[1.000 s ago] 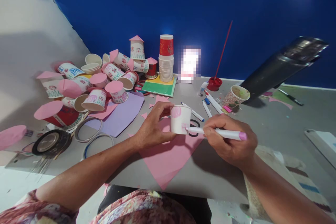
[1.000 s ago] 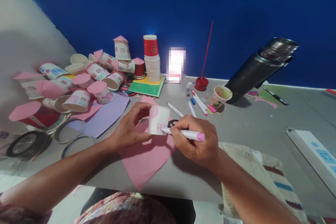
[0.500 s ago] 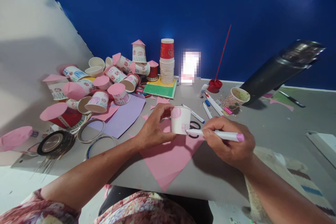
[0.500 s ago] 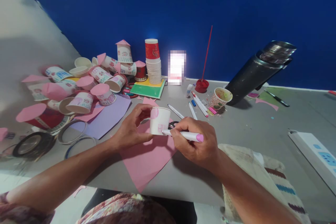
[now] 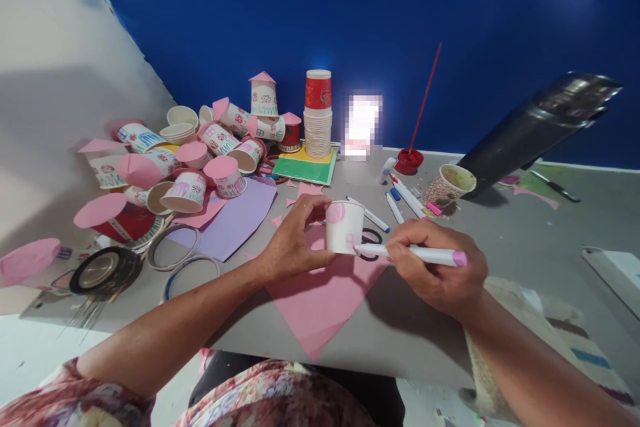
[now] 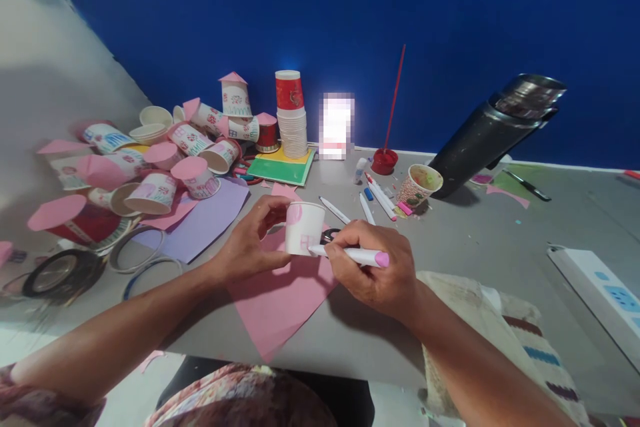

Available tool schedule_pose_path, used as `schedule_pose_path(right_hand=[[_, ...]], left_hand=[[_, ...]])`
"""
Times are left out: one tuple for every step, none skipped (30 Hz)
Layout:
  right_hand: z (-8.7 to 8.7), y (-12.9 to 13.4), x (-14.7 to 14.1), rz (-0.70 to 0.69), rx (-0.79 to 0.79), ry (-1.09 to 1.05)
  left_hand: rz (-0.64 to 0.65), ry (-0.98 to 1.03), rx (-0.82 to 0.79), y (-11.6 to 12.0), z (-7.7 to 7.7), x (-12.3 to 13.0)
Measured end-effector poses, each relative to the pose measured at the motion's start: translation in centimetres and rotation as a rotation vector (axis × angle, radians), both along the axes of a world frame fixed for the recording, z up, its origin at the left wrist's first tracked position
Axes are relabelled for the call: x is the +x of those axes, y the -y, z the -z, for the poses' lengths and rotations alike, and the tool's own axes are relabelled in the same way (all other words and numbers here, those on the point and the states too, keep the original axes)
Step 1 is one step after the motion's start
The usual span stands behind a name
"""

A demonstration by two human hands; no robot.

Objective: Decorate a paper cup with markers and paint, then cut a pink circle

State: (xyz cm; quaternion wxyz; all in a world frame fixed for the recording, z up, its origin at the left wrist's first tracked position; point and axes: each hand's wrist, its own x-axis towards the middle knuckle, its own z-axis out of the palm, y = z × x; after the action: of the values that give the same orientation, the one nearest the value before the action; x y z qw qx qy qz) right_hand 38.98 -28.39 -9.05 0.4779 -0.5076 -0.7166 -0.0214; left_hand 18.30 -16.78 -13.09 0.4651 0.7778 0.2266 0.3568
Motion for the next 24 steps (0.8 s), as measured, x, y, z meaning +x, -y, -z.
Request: schedule_pose_path(right_hand=[[0.0, 0.0, 0.0, -0.004, 0.005, 0.008], [0.0, -0.1, 0.0, -0.006, 0.006, 0.012], [0.0, -0.1, 0.1, -0.007, 0.004, 0.012], [0.0, -0.1, 0.1, -0.01, -0.003, 0.008], [0.1, -0.2, 0.1, -0.011, -0.009, 0.002], [0.1, -0.2, 0.1, -0.017, -0.013, -0.003], [0.1, -0.2, 0.1, -0.022, -0.014, -0.011], [0.2, -0.2, 0.1, -0.027, -0.01, -0.022], [0.1, -0.1, 0.1, -0.029, -0.006, -0.036], [0.1, -0.1, 0.2, -0.023, 0.0, -0.053], [0.1, 0.0, 0.2, -0.01, 0.006, -0.075], [0.1, 0.1, 0.3, 0.007, 0.014, -0.095], [0.0, 0.1, 0.3, 0.031, 0.023, -0.112], [0.1, 0.1, 0.4, 0.053, 0.034, -0.127], [0.2, 0.1, 0.5, 0.07, 0.047, -0.14], [0.3, 0.1, 0.6, 0.081, 0.064, -0.159], [0.5, 0.0, 0.8, 0.085, 0.076, -0.189], [0.8, -0.1, 0.8, 0.084, 0.083, -0.229], [1.0, -0.3, 0.9, 0.074, 0.083, -0.274], [1.2, -0.5, 1.0, 0.059, 0.074, -0.316], [1.4, -0.7, 1.1, 0.047, 0.057, -0.349], [1.6, -0.9, 1.2, 0.042, 0.031, -0.363], [1.6, -1.1, 1.3, 0.048, 0.0, -0.353], [1.6, -1.3, 1.3, 0.066, -0.03, -0.326]], left_hand=[[0.003, 0.001, 0.002, 0.0, 0.0, 0.0], [0.006, 0.002, 0.005, -0.1, 0.1, 0.0], [0.01, 0.003, 0.006, -0.1, 0.2, 0.0], [0.014, 0.007, 0.003, -0.1, 0.2, 0.0], [0.02, 0.014, -0.003, -0.2, 0.3, 0.0], [0.024, 0.021, -0.012, -0.2, 0.4, 0.0], [0.027, 0.028, -0.025, -0.2, 0.5, 0.1], [0.031, 0.035, -0.038, -0.3, 0.6, 0.1], [0.034, 0.041, -0.051, -0.3, 0.7, 0.1], [0.034, 0.043, -0.062, -0.3, 0.8, 0.1], [0.033, 0.047, -0.071, -0.3, 0.9, 0.1], [0.034, 0.051, -0.08, -0.3, 0.9, 0.1], [0.037, 0.06, -0.087, -0.3, 0.9, 0.1], [0.041, 0.07, -0.095, -0.3, 0.9, 0.1], [0.05, 0.078, -0.109, -0.4, 0.9, 0.2], [0.065, 0.084, -0.132, -0.4, 0.9, 0.2], [0.089, 0.091, -0.165, -0.5, 0.9, 0.2], [0.126, 0.098, -0.213, -0.6, 0.8, 0.1], [0.171, 0.109, -0.278, -0.7, 0.8, 0.1], [0.217, 0.121, -0.357, -0.8, 0.7, 0.0], [0.258, 0.137, -0.439, -0.9, 0.5, 0.0], [0.294, 0.15, -0.525, -0.9, 0.4, -0.2], [0.328, 0.159, -0.614, -1.0, 0.2, -0.3], [0.364, 0.164, -0.706, -0.9, -0.1, -0.5]])
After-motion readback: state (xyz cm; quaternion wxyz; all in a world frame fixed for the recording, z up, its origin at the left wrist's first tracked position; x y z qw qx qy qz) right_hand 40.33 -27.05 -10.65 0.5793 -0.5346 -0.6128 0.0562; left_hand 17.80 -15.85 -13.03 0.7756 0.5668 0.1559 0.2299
